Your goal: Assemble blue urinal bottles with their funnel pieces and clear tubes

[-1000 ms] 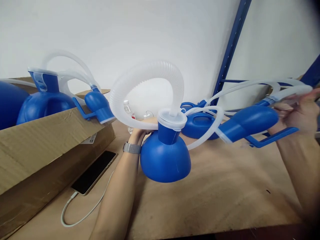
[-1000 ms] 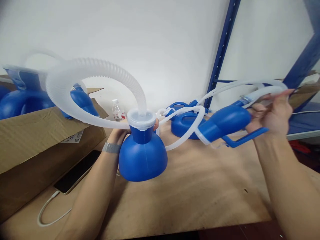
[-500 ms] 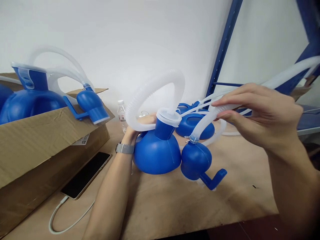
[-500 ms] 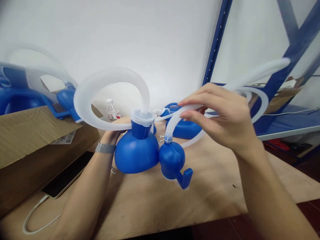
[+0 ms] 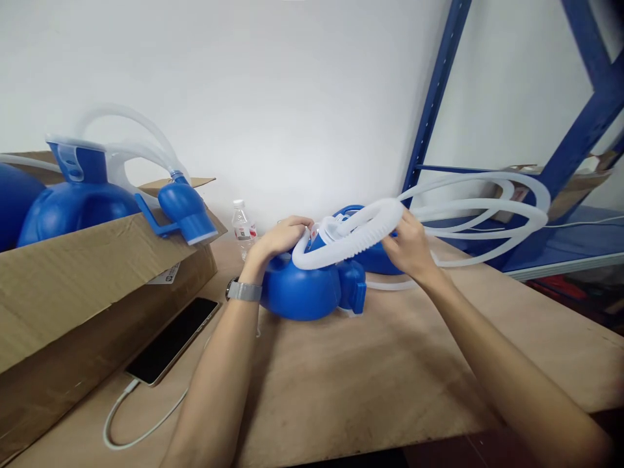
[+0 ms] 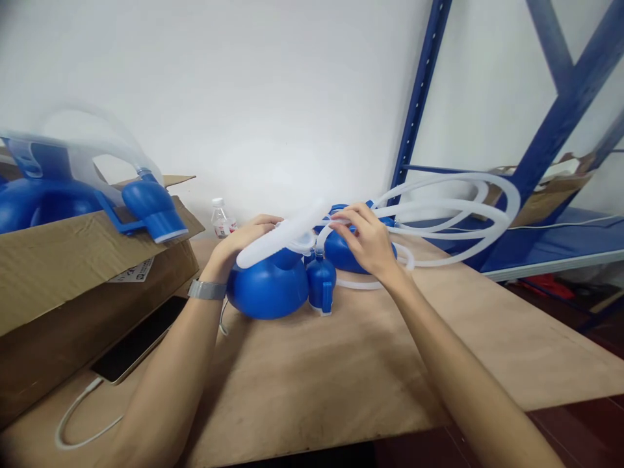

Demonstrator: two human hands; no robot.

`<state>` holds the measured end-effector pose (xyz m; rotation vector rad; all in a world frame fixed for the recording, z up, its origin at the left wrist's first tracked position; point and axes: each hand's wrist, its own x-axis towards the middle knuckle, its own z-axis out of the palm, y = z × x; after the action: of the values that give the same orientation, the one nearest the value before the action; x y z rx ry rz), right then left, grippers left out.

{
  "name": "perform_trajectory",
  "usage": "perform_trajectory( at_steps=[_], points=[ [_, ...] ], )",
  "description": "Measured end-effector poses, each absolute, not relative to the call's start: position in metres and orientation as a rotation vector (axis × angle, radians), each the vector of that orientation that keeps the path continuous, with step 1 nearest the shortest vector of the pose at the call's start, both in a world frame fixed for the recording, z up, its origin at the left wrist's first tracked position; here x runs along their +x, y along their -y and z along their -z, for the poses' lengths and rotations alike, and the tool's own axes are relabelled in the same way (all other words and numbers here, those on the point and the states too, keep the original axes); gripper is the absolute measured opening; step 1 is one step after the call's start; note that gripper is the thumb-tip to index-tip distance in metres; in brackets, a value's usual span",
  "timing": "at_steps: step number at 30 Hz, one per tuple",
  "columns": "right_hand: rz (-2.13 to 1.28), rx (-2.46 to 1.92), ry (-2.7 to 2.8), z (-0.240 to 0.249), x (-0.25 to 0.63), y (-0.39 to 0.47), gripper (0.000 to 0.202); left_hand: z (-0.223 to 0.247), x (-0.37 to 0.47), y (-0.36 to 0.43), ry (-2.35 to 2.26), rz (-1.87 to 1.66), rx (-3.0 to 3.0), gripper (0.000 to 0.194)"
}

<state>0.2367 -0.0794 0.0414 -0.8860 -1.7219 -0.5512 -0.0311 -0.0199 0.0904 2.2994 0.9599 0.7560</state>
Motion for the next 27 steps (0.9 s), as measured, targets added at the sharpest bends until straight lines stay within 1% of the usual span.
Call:
perform_trajectory(
  at_steps=[6,13,15,18,20,22,23,25,27],
  points=[
    [0.385,-1.083,1.545,-0.011,0.249,0.064,0.018,-0.081,-0.029,0.008,-0.951,-0.723,2.369,0.023],
    [0.294,-1.078,1.826,0.026,0.261,0.048,0.022,-0.082,-0.032,0.008,-1.032,-0.662,2.432,0.021],
    [0.161,-1.052,1.861,0.03,0.256,0.049,0.025,-0.082,-0.037,0.007,-1.056,-0.6,2.435,0.021],
    [-0.195,-0.985,1.711,0.036,0.246,0.052,0.021,-0.082,-0.045,0.006,-1.104,-0.497,2.433,0.026],
    [-0.39,-0.906,1.524,0.04,0.239,0.052,0.034,-0.082,-0.05,0.007,-1.147,-0.423,2.427,0.029],
    [-0.49,-0.85,1.397,0.043,0.233,0.05,0.048,-0.083,-0.051,0.01,-1.183,-0.336,2.412,0.03],
    [-0.522,-0.834,1.359,0.044,0.23,0.049,0.052,-0.083,-0.05,0.011,-1.193,-0.29,2.403,0.031],
    [-0.605,-0.807,1.298,0.045,0.223,0.048,0.057,-0.084,-0.047,0.014,-1.203,-0.207,2.396,0.034],
    [-0.713,-0.801,1.252,0.045,0.216,0.05,0.055,-0.084,-0.041,0.015,-1.214,-0.154,2.418,0.038]
  ],
)
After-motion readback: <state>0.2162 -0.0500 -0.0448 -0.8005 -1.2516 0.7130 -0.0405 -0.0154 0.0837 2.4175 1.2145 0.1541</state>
